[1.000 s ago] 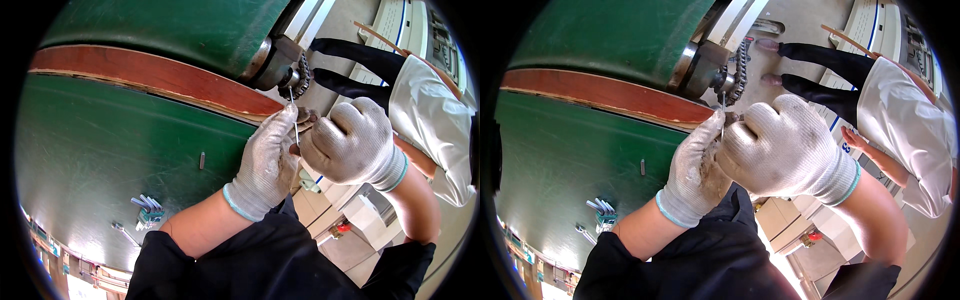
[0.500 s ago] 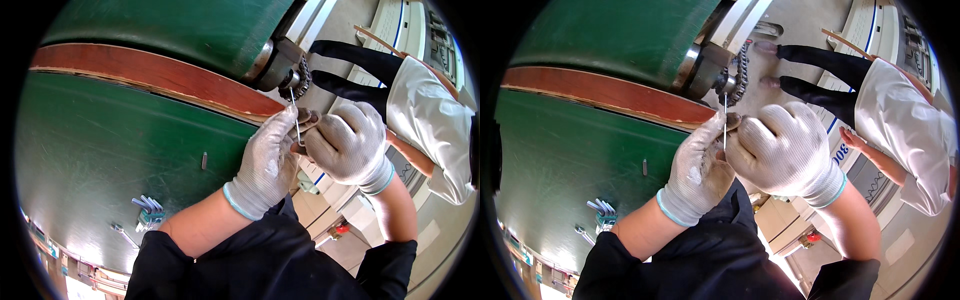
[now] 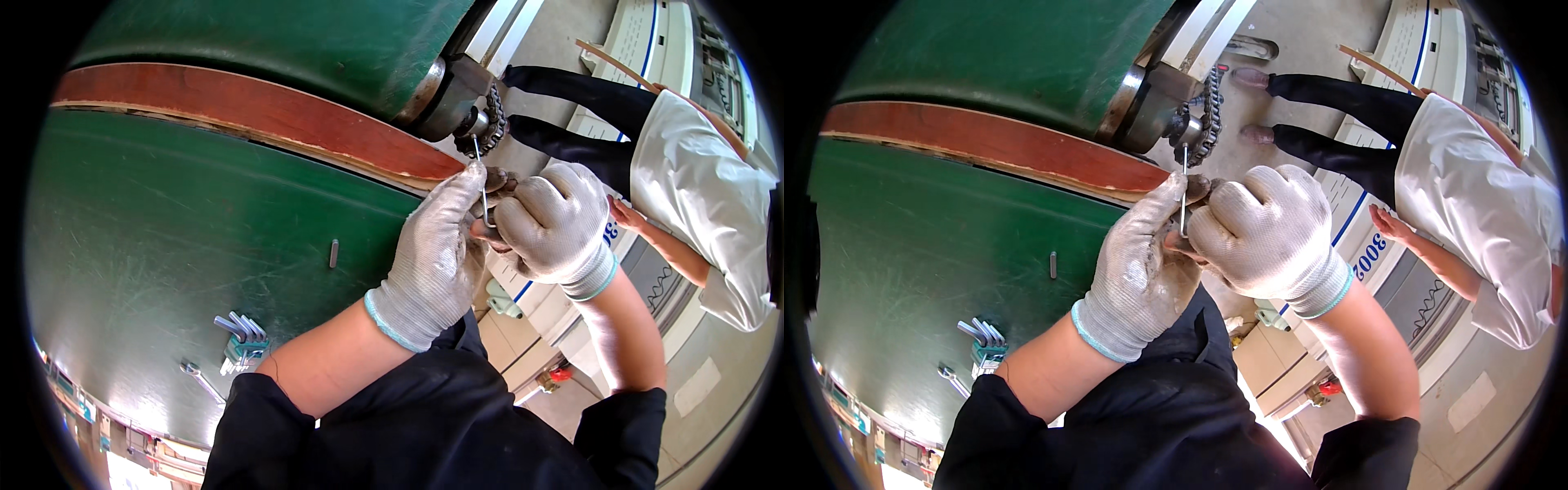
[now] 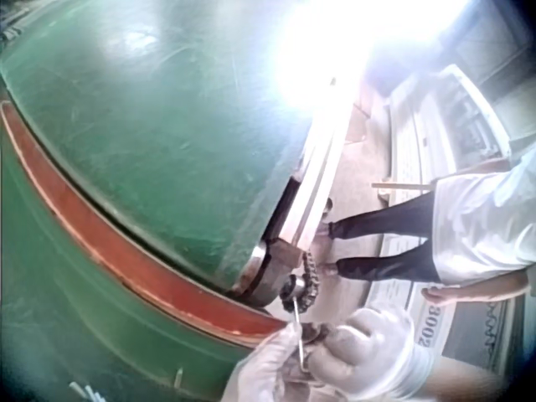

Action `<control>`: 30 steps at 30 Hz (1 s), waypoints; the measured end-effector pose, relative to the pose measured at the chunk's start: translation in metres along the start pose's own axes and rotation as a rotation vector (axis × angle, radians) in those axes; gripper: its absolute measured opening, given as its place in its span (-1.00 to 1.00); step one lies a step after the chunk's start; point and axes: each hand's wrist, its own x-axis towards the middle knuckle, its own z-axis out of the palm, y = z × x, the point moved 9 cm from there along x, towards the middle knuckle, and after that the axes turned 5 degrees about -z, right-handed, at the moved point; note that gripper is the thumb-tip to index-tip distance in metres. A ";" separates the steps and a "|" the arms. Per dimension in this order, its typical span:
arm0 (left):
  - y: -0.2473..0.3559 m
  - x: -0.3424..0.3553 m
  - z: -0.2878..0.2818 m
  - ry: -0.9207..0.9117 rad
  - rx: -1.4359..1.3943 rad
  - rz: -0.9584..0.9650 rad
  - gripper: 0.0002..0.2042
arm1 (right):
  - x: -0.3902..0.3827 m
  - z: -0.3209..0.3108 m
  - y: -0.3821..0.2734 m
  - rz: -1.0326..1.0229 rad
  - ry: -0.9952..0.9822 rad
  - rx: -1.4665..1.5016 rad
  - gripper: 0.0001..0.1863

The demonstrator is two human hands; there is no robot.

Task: The person fits a sprocket and chain onto a machine shaft by hand, taps the sprocket with a wrench, and tightens its set screw using an Allen key.

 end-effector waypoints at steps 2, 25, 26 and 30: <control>0.000 0.000 0.003 -0.025 -0.061 -0.018 -0.67 | -0.003 -0.003 0.002 0.055 0.090 0.040 -0.71; -0.002 0.006 -0.003 0.028 -0.067 -0.088 -0.71 | -0.002 -0.006 -0.001 0.053 0.075 -0.017 -0.74; -0.002 0.007 -0.004 0.027 -0.067 -0.084 -0.71 | -0.003 -0.006 0.000 0.075 0.087 -0.003 -0.73; -0.006 0.018 -0.013 -0.104 -0.116 -0.109 -0.73 | -0.003 -0.008 -0.001 0.108 0.164 -0.002 -0.70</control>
